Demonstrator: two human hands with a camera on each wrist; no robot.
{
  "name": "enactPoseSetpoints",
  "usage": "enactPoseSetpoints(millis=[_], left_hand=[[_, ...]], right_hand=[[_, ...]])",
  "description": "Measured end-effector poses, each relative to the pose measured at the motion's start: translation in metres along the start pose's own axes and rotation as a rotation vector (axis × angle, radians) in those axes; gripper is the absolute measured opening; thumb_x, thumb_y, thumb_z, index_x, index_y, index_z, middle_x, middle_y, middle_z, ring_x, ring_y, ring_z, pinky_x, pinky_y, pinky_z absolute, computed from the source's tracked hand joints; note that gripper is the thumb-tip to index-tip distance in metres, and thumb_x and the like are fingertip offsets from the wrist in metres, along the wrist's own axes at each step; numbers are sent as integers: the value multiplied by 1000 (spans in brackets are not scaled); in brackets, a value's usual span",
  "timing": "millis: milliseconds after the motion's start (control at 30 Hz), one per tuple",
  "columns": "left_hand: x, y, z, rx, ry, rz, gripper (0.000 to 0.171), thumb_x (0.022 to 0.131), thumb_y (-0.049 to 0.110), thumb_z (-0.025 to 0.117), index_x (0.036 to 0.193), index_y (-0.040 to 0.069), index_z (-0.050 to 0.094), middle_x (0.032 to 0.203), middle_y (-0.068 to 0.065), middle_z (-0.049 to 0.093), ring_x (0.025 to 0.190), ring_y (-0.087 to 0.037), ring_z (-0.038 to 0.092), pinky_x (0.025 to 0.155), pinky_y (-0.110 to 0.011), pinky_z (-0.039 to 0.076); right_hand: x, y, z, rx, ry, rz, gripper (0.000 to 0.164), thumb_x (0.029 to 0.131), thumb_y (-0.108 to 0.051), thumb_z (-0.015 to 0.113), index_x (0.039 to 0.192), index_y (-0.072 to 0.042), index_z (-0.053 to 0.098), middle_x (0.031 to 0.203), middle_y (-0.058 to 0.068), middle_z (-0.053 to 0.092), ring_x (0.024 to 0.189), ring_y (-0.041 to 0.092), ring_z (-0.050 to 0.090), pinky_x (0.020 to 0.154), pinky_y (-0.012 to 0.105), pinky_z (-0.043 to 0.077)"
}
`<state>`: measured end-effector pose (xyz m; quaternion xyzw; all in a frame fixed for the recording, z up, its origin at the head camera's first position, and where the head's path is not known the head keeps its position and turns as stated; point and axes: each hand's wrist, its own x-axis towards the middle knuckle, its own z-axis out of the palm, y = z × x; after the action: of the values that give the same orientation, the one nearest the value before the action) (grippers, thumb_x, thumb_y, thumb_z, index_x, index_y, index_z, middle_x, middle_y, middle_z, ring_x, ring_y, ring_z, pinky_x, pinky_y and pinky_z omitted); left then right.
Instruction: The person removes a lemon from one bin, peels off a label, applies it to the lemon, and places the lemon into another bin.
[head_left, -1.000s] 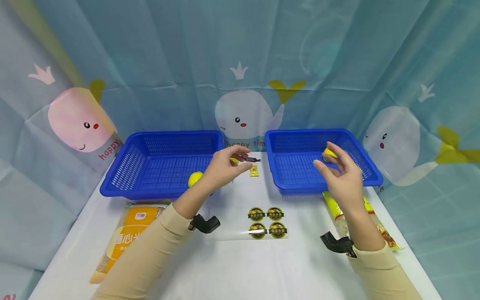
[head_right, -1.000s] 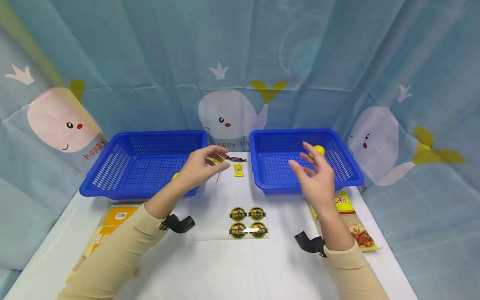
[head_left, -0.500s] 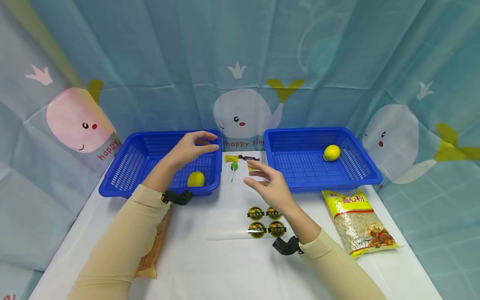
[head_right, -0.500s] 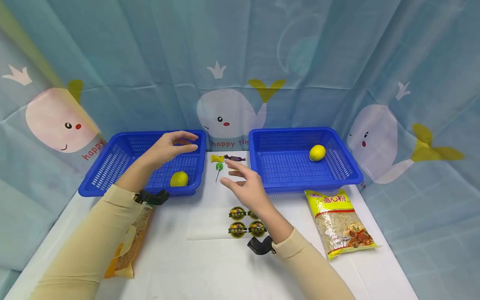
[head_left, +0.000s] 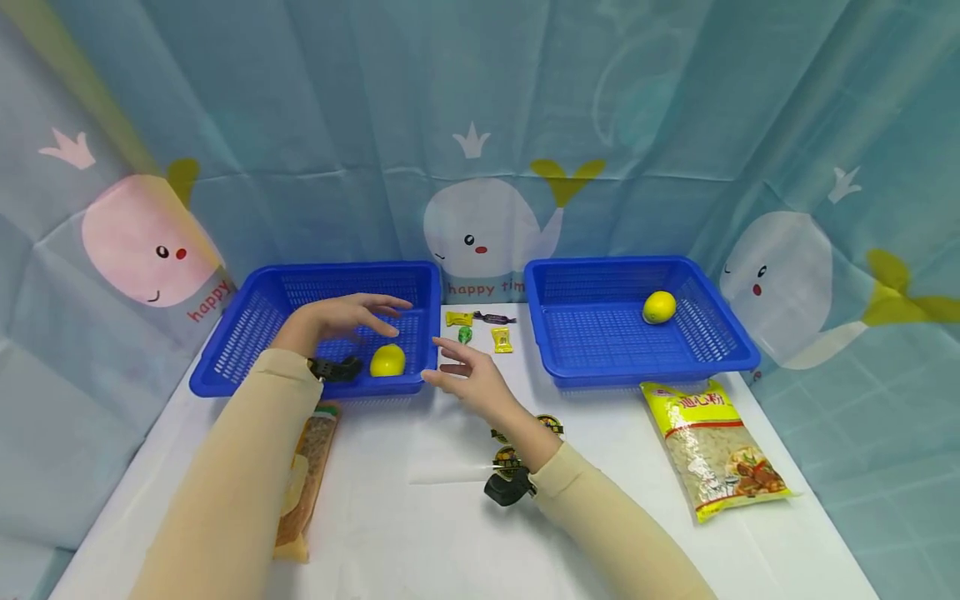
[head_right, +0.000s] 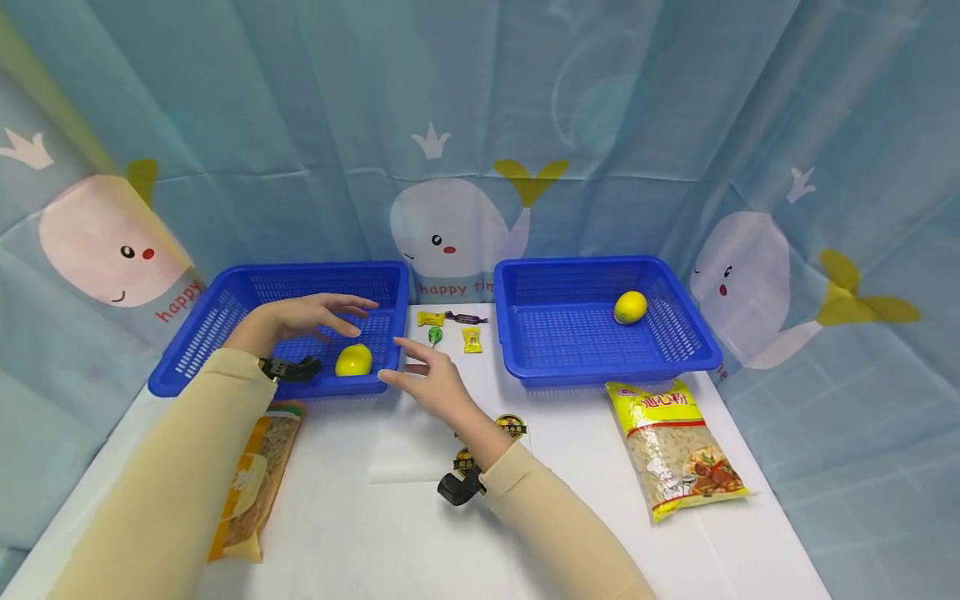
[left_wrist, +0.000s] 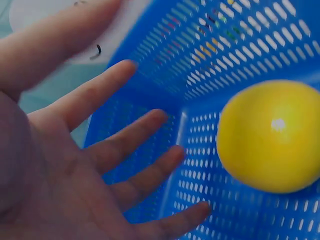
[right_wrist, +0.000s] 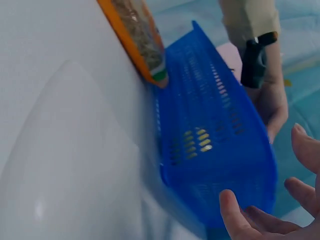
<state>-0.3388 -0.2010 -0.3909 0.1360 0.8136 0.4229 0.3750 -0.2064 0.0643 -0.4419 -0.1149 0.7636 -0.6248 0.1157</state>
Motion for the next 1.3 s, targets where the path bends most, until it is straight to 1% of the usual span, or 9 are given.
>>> enactPoseSetpoints(millis=[167, 300, 467, 600, 700, 800, 967, 1100, 1300], left_hand=[[3, -17, -2, -31, -82, -62, 79, 93, 22, 72, 159, 15, 30, 165, -19, 22, 150, -45, 23, 111, -69, 35], [6, -25, -1, -33, -113, -83, 75, 95, 21, 69, 159, 12, 31, 164, -20, 26, 148, -43, 28, 108, -64, 42], [8, -28, 1, 11, -91, -140, 70, 95, 25, 71, 155, 13, 40, 162, -17, 33, 148, -43, 29, 112, -70, 34], [8, -29, 4, 90, -82, -171, 64, 91, 25, 75, 149, 12, 50, 159, -18, 38, 147, -43, 30, 111, -76, 25], [7, -31, 5, 118, -75, -178, 60, 89, 23, 77, 144, 12, 57, 157, -19, 41, 145, -42, 34, 113, -74, 25], [6, -34, 5, 119, -55, -161, 57, 89, 22, 77, 142, 10, 58, 153, -19, 45, 137, -39, 43, 114, -66, 33], [3, -34, 3, -19, -11, -105, 60, 92, 16, 75, 146, 4, 51, 147, -20, 46, 122, -35, 55, 103, -51, 52], [0, -30, 1, -80, 22, -59, 64, 92, 14, 74, 149, 4, 46, 150, -20, 42, 126, -37, 53, 101, -52, 53], [-6, -17, 1, -30, 101, 5, 63, 88, 15, 78, 145, 6, 52, 146, -17, 47, 123, -36, 54, 98, -49, 56]], right_hand=[[4, 5, 15, 13, -16, 19, 59, 91, -43, 74, 146, -36, 53, 154, -1, 48, 127, 24, 61, 95, 40, 58], [5, 6, 19, -5, -6, 17, 58, 91, -40, 75, 145, -38, 53, 156, -3, 46, 125, 25, 62, 95, 42, 58], [6, 6, 19, -7, -3, 15, 58, 91, -37, 76, 144, -40, 53, 157, -5, 44, 123, 24, 64, 94, 41, 58], [7, 4, 21, -13, -5, 0, 59, 92, -35, 76, 146, -35, 52, 158, -3, 44, 123, 24, 64, 95, 39, 58], [8, 3, 22, -18, -5, -2, 60, 92, -35, 76, 147, -31, 52, 157, -1, 45, 122, 24, 64, 94, 38, 58], [9, 3, 24, -11, -14, 1, 61, 91, -34, 76, 147, -30, 53, 157, 0, 46, 122, 24, 65, 93, 37, 59], [8, 5, 24, 10, -19, 11, 60, 92, -33, 76, 146, -34, 53, 157, 0, 44, 121, 23, 65, 92, 36, 59], [8, 8, 22, -2, -13, 12, 59, 92, -35, 75, 146, -37, 52, 158, 0, 44, 121, 22, 65, 94, 38, 58], [7, 6, 16, -39, -19, 24, 62, 91, -40, 75, 147, -39, 50, 155, -3, 47, 119, 20, 67, 97, 42, 57]])
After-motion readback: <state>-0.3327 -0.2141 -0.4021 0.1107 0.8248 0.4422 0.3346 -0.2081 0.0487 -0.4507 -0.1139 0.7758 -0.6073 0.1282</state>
